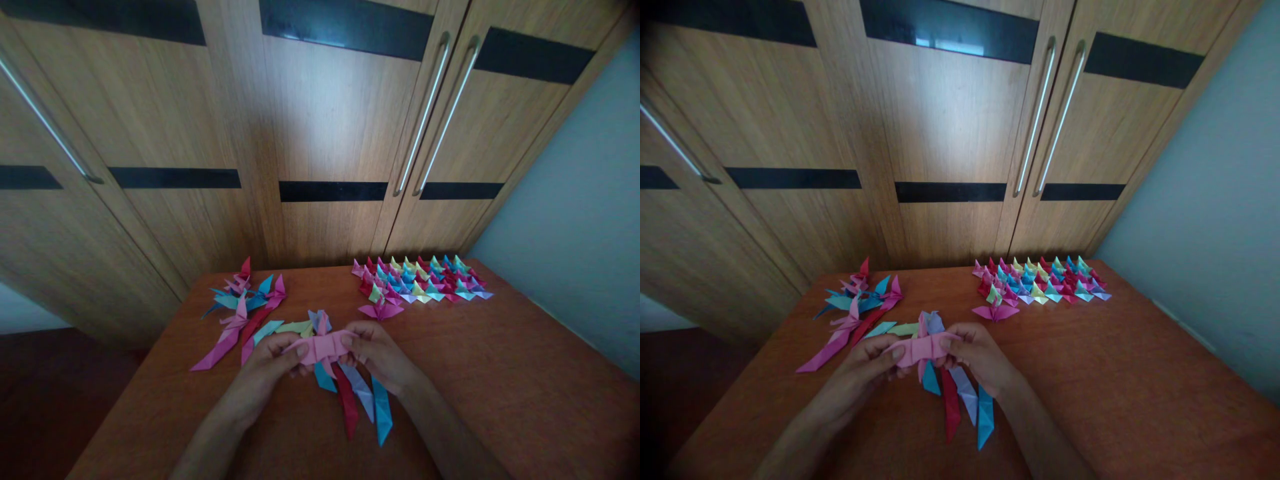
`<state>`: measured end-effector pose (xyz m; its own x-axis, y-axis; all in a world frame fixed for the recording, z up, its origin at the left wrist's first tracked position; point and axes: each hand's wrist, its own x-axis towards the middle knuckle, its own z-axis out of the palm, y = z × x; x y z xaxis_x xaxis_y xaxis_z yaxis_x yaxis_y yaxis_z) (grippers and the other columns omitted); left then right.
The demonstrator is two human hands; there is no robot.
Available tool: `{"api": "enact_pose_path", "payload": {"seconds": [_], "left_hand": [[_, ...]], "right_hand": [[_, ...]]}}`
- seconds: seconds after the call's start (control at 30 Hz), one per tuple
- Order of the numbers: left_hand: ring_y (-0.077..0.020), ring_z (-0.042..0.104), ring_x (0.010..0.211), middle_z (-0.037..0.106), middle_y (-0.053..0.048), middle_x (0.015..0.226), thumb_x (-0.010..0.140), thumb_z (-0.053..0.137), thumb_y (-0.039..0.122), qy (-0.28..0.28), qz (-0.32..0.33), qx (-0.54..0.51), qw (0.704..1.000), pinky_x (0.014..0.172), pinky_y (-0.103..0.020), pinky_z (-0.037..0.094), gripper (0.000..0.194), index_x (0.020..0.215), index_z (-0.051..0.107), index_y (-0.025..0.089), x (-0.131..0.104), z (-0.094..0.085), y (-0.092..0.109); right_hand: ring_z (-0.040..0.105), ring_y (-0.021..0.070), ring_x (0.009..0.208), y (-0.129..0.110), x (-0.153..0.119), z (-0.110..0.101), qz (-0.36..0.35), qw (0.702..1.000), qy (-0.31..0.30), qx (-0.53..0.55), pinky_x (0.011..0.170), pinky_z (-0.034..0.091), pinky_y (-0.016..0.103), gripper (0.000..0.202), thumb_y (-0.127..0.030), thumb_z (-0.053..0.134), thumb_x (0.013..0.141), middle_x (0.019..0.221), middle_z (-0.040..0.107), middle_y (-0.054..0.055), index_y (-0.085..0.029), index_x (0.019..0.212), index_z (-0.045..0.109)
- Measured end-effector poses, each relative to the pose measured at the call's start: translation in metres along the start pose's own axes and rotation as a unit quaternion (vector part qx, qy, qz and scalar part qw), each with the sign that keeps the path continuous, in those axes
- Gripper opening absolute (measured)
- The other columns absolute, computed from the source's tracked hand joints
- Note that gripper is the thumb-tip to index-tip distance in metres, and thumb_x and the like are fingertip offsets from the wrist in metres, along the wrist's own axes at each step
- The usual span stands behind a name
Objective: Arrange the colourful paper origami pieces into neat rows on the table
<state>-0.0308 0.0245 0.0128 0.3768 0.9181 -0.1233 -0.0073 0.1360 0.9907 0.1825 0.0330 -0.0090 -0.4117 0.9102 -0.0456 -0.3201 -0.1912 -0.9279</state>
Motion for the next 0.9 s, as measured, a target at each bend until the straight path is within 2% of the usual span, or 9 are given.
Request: {"api": "enact_pose_path", "payload": {"seconds": [0.13, 0.27, 0.63, 0.73, 0.9], "left_hand": [[-0.0112, 0.052, 0.061, 0.063, -0.001, 0.065, 0.081, 0.063, 0.037, 0.01, -0.004, -0.065, 0.998, 0.058, -0.021, 0.036, 0.025, 0.069, 0.063, 0.015, -0.002, -0.003, 0.001], [-0.0114, 0.053, 0.061, 0.063, -0.001, 0.065, 0.079, 0.065, 0.037, 0.033, -0.01, -0.089, 0.995, 0.059, -0.022, 0.037, 0.024, 0.069, 0.062, 0.016, -0.003, -0.006, 0.003], [-0.0105, 0.052, 0.061, 0.065, -0.002, 0.065, 0.083, 0.061, 0.034, 0.058, -0.004, -0.025, 0.998, 0.057, -0.02, 0.036, 0.024, 0.069, 0.065, 0.015, -0.002, -0.012, 0.005], [-0.0105, 0.054, 0.063, 0.064, -0.001, 0.066, 0.081, 0.064, 0.032, 0.064, 0.005, -0.082, 0.994, 0.059, -0.02, 0.04, 0.021, 0.069, 0.064, 0.015, -0.002, -0.01, 0.005], [-0.0125, 0.058, 0.075, 0.063, -0.001, 0.077, 0.079, 0.068, 0.027, 0.062, 0.002, -0.198, 0.978, 0.072, -0.025, 0.048, 0.012, 0.076, 0.066, 0.016, -0.001, -0.005, 0.001]], "right_hand": [[0.054, 0.0074, 0.051, -0.001, 0.0, -0.006, 0.004, 0.997, 0.023, 0.069, 0.05, 0.039, 0.018, 0.028, -0.039, 0.075, 0.072, 0.059, 0.063, 0.0, -0.014, 0.069, 0.061], [0.052, 0.0069, 0.05, -0.002, 0.001, -0.013, -0.005, 0.996, 0.042, 0.082, 0.049, 0.038, 0.018, 0.027, -0.036, 0.075, 0.072, 0.057, 0.061, -0.001, -0.015, 0.067, 0.059], [0.05, 0.0068, 0.052, -0.005, 0.004, -0.02, -0.045, 0.995, 0.085, -0.011, 0.05, 0.034, 0.019, 0.025, -0.037, 0.071, 0.075, 0.06, 0.063, -0.001, -0.015, 0.069, 0.062], [0.048, 0.0064, 0.051, -0.003, 0.006, -0.018, -0.042, 0.994, 0.101, 0.002, 0.05, 0.034, 0.019, 0.026, -0.038, 0.071, 0.075, 0.059, 0.061, -0.002, -0.015, 0.069, 0.061], [0.048, 0.0064, 0.051, 0.003, 0.01, -0.011, -0.009, 0.993, 0.112, 0.031, 0.048, 0.033, 0.019, 0.029, -0.04, 0.071, 0.073, 0.059, 0.058, -0.002, -0.015, 0.068, 0.058]]}}
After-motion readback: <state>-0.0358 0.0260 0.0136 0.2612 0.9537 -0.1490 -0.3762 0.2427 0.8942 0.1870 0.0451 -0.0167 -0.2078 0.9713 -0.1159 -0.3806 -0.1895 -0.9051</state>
